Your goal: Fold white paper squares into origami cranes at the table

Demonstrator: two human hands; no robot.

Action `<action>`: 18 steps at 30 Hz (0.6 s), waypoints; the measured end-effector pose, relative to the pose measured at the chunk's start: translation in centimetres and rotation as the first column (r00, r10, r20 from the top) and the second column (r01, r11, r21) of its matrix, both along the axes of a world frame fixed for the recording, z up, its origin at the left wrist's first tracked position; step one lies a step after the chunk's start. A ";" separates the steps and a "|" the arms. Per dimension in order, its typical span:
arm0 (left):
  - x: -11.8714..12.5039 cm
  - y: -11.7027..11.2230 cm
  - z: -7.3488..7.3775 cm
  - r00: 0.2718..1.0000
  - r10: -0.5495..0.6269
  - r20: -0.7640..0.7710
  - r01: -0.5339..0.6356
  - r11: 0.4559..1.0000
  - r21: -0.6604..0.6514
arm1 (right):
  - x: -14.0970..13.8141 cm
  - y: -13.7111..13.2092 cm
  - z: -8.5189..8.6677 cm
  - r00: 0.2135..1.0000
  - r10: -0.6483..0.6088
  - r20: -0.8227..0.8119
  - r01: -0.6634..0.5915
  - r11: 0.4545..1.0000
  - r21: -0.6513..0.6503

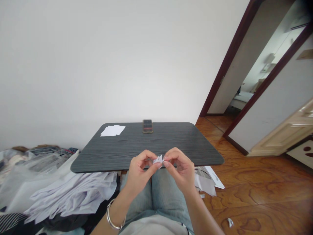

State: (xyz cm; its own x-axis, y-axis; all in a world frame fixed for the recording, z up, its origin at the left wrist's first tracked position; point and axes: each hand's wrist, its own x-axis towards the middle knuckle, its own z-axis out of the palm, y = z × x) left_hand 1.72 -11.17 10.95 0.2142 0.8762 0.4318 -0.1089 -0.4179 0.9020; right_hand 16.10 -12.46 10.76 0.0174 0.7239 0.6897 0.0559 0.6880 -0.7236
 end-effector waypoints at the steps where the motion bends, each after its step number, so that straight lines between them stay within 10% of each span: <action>1: 0.0 0.0 0.0 1.000 -0.002 -0.006 0.002 1.000 0.010 | 0.0 0.0 0.0 1.000 -0.002 0.003 0.002 1.000 0.017; 18: -0.2 0.1 -0.2 0.981 0.117 -0.155 -0.083 0.974 0.210 | 0.5 0.3 0.0 0.919 -0.205 0.336 0.159 0.974 0.160</action>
State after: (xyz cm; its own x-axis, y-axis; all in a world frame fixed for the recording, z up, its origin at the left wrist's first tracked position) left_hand 1.50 -11.06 10.79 0.2134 0.7951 0.5677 0.0859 -0.5942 0.7998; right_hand 16.62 -12.19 10.77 -0.1173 0.6369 0.7620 0.4216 0.7267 -0.5424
